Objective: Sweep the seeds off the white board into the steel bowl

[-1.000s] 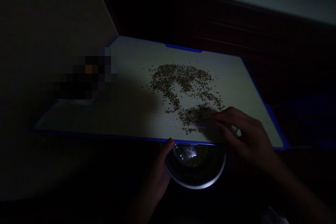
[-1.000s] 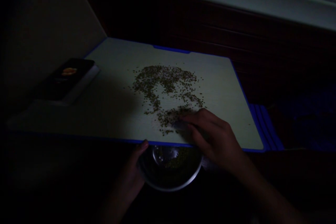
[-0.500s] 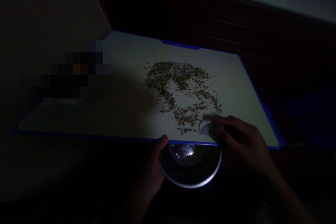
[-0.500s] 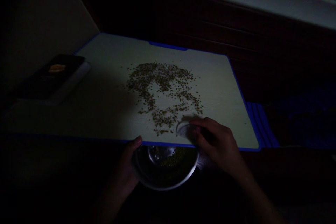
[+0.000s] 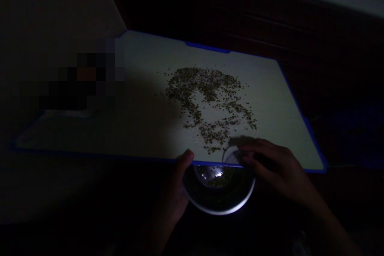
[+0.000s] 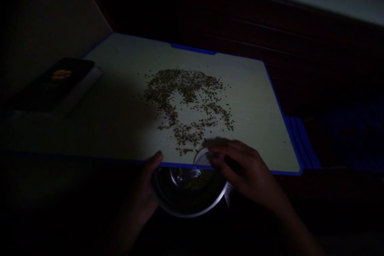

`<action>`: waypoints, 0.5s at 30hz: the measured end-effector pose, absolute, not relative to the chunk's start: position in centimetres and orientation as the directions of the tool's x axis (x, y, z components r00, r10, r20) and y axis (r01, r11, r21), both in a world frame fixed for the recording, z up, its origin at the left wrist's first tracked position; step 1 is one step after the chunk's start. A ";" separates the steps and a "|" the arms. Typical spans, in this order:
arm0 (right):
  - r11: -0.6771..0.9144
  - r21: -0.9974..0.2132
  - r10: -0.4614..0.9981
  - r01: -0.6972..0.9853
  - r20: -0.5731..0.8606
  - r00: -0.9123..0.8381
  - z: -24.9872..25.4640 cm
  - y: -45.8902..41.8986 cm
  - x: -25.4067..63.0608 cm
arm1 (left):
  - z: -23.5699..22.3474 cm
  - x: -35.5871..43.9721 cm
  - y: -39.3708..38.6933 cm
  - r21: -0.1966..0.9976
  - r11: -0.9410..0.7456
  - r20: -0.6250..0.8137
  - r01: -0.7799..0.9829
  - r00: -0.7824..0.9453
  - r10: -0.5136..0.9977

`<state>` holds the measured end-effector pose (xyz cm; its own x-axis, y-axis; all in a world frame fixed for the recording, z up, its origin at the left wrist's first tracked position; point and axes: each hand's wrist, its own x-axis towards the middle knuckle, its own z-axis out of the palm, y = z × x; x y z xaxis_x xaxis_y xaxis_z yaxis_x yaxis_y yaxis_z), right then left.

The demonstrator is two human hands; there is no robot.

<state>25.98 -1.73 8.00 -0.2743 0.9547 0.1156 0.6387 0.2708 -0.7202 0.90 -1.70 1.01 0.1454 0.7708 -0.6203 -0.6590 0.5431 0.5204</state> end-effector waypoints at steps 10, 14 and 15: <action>-0.020 -0.874 0.982 0.486 0.075 0.174 8.9 -0.4 24.7 | 1.2 0.9 -1.5 0.526 0.563 -0.632 -0.637 0.150 0.760; -0.061 -0.884 0.982 0.463 0.029 0.185 8.3 -0.2 24.3 | 1.2 1.0 -1.5 0.532 0.569 -0.651 -0.626 0.126 0.748; -0.064 -0.884 0.979 0.463 0.035 0.202 8.1 -0.3 24.4 | 1.1 1.1 -1.5 0.534 0.552 -0.654 -0.640 0.102 0.750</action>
<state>24.36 -0.35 8.12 0.2017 0.9788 0.0349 0.4630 -0.0639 -0.8841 1.05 -1.49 1.08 0.1020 0.7499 -0.6537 -0.6401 0.5525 0.5339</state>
